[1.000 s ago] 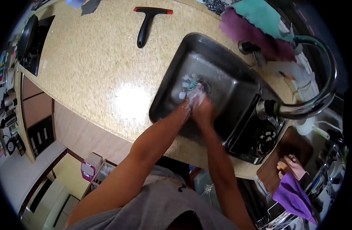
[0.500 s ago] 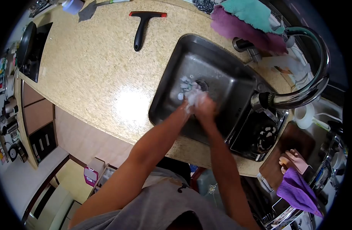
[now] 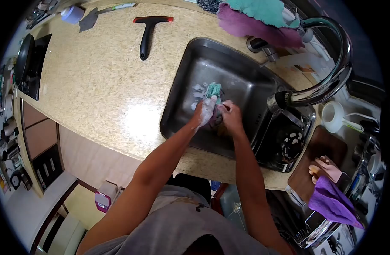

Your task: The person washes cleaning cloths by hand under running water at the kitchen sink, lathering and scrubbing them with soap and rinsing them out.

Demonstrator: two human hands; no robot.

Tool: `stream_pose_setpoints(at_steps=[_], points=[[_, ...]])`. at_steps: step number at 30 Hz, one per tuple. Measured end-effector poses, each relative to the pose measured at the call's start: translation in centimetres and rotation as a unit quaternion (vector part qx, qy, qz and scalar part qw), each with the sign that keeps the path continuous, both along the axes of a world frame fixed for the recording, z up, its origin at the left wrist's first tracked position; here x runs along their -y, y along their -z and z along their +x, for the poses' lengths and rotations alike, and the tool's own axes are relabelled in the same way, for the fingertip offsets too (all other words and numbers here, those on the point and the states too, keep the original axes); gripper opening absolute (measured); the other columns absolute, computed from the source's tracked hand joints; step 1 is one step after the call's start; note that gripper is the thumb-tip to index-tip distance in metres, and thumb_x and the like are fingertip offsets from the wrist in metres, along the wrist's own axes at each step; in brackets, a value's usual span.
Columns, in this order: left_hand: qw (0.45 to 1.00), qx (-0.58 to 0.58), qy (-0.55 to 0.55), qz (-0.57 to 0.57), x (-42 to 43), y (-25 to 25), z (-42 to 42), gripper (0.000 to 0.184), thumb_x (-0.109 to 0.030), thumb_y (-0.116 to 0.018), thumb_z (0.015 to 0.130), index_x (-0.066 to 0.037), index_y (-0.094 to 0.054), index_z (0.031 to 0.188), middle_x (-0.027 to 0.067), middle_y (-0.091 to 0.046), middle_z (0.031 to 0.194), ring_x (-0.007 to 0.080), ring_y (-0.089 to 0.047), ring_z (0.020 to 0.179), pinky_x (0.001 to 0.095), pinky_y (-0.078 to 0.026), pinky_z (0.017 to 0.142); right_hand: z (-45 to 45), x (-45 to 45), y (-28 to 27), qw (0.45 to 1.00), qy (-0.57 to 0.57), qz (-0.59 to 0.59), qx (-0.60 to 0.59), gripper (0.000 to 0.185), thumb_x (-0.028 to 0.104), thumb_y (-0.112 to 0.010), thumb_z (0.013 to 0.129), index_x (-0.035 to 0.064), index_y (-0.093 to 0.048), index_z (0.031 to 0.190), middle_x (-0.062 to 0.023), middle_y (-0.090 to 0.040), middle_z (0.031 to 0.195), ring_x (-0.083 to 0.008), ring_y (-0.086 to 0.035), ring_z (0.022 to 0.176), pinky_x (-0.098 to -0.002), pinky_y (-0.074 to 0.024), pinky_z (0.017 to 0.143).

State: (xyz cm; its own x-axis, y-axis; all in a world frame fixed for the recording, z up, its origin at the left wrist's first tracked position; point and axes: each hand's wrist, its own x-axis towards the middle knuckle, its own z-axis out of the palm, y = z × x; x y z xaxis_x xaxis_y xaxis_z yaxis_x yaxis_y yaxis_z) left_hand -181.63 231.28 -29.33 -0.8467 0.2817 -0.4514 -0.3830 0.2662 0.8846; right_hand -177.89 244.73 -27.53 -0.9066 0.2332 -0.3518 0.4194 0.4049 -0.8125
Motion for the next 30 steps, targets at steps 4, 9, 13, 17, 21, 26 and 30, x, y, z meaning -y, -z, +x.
stream_pose_setpoints(at_steps=[4,9,13,17,21,26,30], points=[[0.997,0.079,-0.002,0.004,2.7,-2.4,-1.2,0.042,-0.037,-0.045,0.097,-0.004,-0.062,0.076,0.0032,-0.057,0.062,0.0107,-0.053,0.053,0.0289,-0.045,0.049,1.0,-2.6,0.8,0.978,0.146,-0.144,0.026,0.017,0.013,-0.06,0.087,-0.0006,-0.059,0.096,-0.0059,-0.061,0.08,-0.0145,-0.058,0.073,-0.0322,-0.0479,0.067],[0.979,0.153,-0.1,0.087,2.0,-1.7,-0.6,0.036,-0.036,-0.051,0.095,-0.003,-0.06,0.083,0.0022,-0.054,0.06,0.0101,-0.054,0.055,0.0273,-0.047,0.046,1.4,-2.5,0.2,0.949,0.213,-0.213,0.092,0.012,0.008,-0.053,0.089,0.001,-0.056,0.099,-0.0063,-0.062,0.085,-0.0169,-0.063,0.078,-0.0312,-0.049,0.066],[0.977,0.171,-0.077,0.098,2.3,-2.2,-1.7,0.034,-0.035,-0.054,0.094,-0.005,-0.058,0.108,0.0075,-0.065,0.09,0.0174,-0.066,0.076,0.0307,-0.054,0.065,2.8,-3.1,1.8,0.982,0.015,0.167,-0.091,0.012,0.003,-0.051,0.087,0.0016,-0.058,0.097,-0.0087,-0.063,0.082,-0.0162,-0.064,0.078,-0.0297,-0.0493,0.063],[0.994,0.087,-0.008,0.073,2.6,-2.5,-2.2,0.028,-0.03,-0.055,0.093,-0.007,-0.059,0.108,0.0041,-0.065,0.095,0.0168,-0.064,0.075,0.0313,-0.053,0.071,3.3,-4.1,2.4,0.995,0.075,0.057,0.032,0.013,0.002,-0.05,0.083,0.0019,-0.058,0.094,-0.0087,-0.062,0.084,-0.021,-0.062,0.078,-0.0332,-0.0501,0.069],[0.858,0.312,-0.202,0.353,2.7,-4.1,-2.5,0.026,-0.027,-0.056,0.092,-0.007,-0.059,0.108,0.0035,-0.064,0.099,0.0181,-0.063,0.084,0.0333,-0.052,0.073,2.5,-2.4,0.5,0.927,0.276,-0.2,0.156,0.016,0.009,-0.051,0.084,0.0035,-0.061,0.094,-0.0115,-0.063,0.092,-0.0292,-0.063,0.081,-0.0395,-0.0522,0.066],[0.788,0.377,-0.217,0.435,2.7,0.7,-1.3,0.024,-0.021,-0.057,0.09,-0.005,-0.058,0.109,0.0084,-0.064,0.104,0.0204,-0.062,0.091,0.0363,-0.051,0.081,2.3,-2.0,0.8,0.777,0.314,-0.533,0.115,0.024,0.02,-0.051,0.086,0.0012,-0.057,0.1,-0.0119,-0.061,0.097,-0.0281,-0.061,0.081,-0.0398,-0.0538,0.064],[0.899,0.259,-0.23,0.268,2.7,3.2,-0.4,0.025,-0.019,-0.06,0.09,-0.005,-0.059,0.11,0.009,-0.064,0.104,0.0204,-0.064,0.086,0.0369,-0.054,0.077,1.8,-1.7,3.9,0.789,0.353,-0.496,0.081,0.022,0.021,-0.052,0.089,0.0051,-0.056,0.105,-0.0104,-0.061,0.1,-0.027,-0.061,0.092,-0.0411,-0.0521,0.077]])
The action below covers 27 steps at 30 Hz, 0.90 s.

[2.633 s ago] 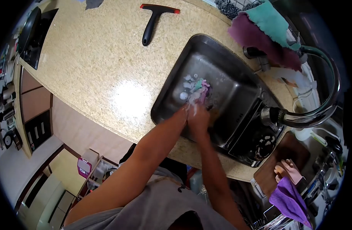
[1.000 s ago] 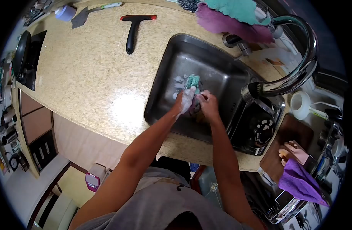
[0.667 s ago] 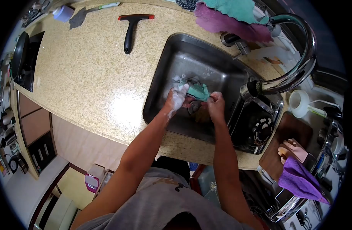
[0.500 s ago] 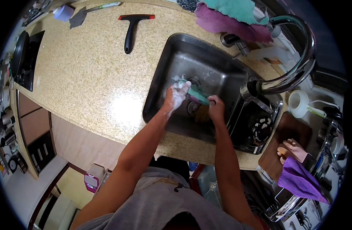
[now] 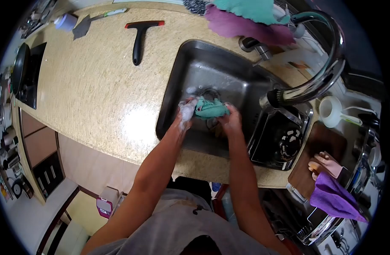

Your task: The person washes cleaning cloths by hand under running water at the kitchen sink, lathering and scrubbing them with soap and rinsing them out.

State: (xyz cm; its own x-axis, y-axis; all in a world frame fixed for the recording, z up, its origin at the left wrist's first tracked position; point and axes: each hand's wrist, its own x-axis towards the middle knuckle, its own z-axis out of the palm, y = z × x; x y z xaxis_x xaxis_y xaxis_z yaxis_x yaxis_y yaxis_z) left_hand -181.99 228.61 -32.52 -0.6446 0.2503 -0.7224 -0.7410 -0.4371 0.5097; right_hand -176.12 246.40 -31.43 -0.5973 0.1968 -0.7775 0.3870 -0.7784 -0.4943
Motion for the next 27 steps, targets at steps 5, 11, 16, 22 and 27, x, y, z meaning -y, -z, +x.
stream_pose_setpoints(at_steps=[5,11,16,22,27], points=[[0.932,0.217,0.064,0.284,-0.8,-5.2,-0.3,0.032,-0.032,-0.058,0.091,-0.013,-0.055,0.117,0.0084,-0.063,0.106,0.0224,-0.062,0.095,0.0442,-0.053,0.078,-2.5,4.6,-1.2,0.984,0.042,0.144,-0.098,0.026,0.018,-0.066,0.085,0.0039,-0.06,0.106,-0.0074,-0.062,0.104,-0.0178,-0.057,0.096,-0.0315,-0.0465,0.084],[0.986,0.05,-0.009,0.161,-2.7,4.9,-0.8,0.025,-0.038,-0.056,0.092,-0.013,-0.06,0.095,0.002,-0.062,0.092,0.0187,-0.059,0.085,0.0345,-0.052,0.069,0.4,8.5,-6.3,0.789,-0.212,0.575,-0.053,0.018,0.014,-0.06,0.085,-0.0001,-0.062,0.096,-0.0129,-0.065,0.075,-0.023,-0.064,0.069,-0.0365,-0.0499,0.066],[0.962,0.09,0.025,0.256,-4.5,3.0,-0.1,0.025,-0.033,-0.054,0.093,-0.011,-0.059,0.102,0.0049,-0.063,0.094,0.0195,-0.06,0.085,0.0346,-0.051,0.071,-2.5,6.2,-5.0,0.754,-0.197,0.626,-0.028,0.024,0.025,-0.058,0.086,0.0016,-0.061,0.09,-0.0187,-0.063,0.072,-0.0373,-0.062,0.067,-0.0449,-0.0481,0.06],[0.964,0.079,0.073,0.243,-4.3,4.4,-1.3,0.028,-0.033,-0.052,0.093,-0.009,-0.058,0.106,0.0062,-0.063,0.099,0.0205,-0.06,0.091,0.0354,-0.05,0.078,-2.6,6.4,-4.0,0.712,-0.295,0.637,-0.005,0.028,0.031,-0.055,0.086,0.0044,-0.063,0.087,-0.0166,-0.062,0.076,-0.0361,-0.062,0.076,-0.0455,-0.0484,0.063],[0.966,0.114,0.073,0.221,-5.5,2.5,1.2,0.031,-0.032,-0.05,0.094,-0.008,-0.058,0.11,0.0074,-0.063,0.103,0.0214,-0.06,0.096,0.0361,-0.049,0.083,-3.9,6.2,-3.2,0.764,-0.211,0.609,-0.035,0.019,0.023,-0.064,0.071,0.0047,-0.062,0.075,-0.0179,-0.061,0.069,-0.0391,-0.061,0.068,-0.0479,-0.0489,0.062]])
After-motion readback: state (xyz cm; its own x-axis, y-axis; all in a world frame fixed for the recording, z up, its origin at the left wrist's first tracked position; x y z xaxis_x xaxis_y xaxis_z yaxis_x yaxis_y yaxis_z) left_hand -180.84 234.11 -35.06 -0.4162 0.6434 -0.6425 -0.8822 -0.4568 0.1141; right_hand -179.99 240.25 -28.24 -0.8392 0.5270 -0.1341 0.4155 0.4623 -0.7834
